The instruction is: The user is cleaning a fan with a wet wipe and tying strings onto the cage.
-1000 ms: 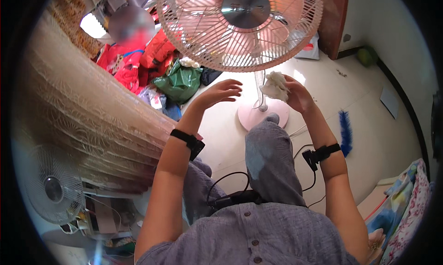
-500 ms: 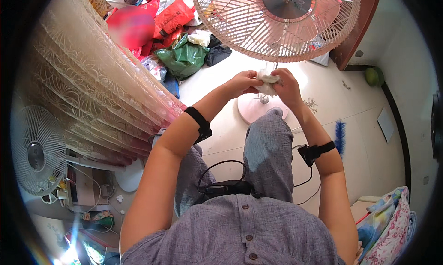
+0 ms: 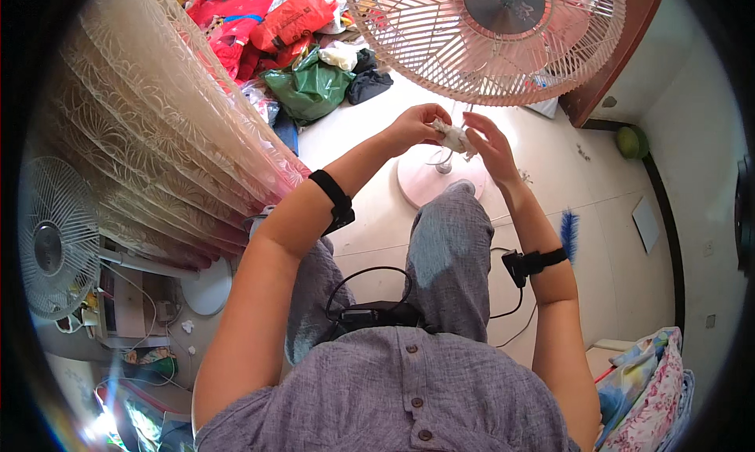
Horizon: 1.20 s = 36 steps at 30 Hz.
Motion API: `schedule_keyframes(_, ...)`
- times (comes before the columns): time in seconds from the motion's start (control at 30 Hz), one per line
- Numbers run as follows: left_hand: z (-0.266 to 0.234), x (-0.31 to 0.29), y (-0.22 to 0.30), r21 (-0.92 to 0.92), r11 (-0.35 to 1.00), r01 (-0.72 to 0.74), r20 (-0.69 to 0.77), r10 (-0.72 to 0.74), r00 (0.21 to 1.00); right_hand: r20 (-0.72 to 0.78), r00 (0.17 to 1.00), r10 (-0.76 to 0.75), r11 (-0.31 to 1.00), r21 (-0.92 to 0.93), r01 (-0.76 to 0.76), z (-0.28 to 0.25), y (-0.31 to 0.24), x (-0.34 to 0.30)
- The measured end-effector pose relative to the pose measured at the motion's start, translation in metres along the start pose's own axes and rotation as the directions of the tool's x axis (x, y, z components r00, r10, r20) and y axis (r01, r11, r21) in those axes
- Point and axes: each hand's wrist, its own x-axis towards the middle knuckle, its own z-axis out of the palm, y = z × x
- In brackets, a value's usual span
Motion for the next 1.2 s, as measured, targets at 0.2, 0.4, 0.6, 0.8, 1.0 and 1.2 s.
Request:
schedule_keyframes(0.2,0.005,0.003,0.0,0.182,0.98,-0.078,-0.043,0.087,0.995,0.034,0.975,0.218,0.969,-0.13,-0.212,-0.002,0.016,-0.005)
schedule_keyframes(0.4,0.011,0.001,-0.001,0.265,0.964,0.032,-0.117,-0.001,0.993,-0.191,0.975,-0.116,0.795,-0.606,-0.024,0.01,-0.004,-0.002)
schedule_keyframes(0.6,0.022,0.002,0.001,0.069,0.995,0.077,-0.105,-0.069,0.992,-0.063,0.946,-0.318,0.56,-0.818,0.134,0.02,-0.007,-0.003)
schedule_keyframes(0.8,-0.006,0.002,-0.009,0.035,0.999,-0.014,-0.093,0.018,0.996,0.204,0.892,-0.404,0.66,-0.61,0.438,0.032,-0.016,-0.008)
schedule_keyframes(1.0,-0.002,0.005,-0.009,0.032,0.999,-0.037,-0.127,0.041,0.991,0.033,0.956,-0.292,0.796,-0.546,0.262,0.028,-0.02,-0.009)
schedule_keyframes(1.2,0.0,0.005,0.003,0.031,0.998,-0.051,0.0,0.051,0.999,0.047,0.952,-0.303,0.729,-0.632,0.263,0.032,-0.03,-0.01)
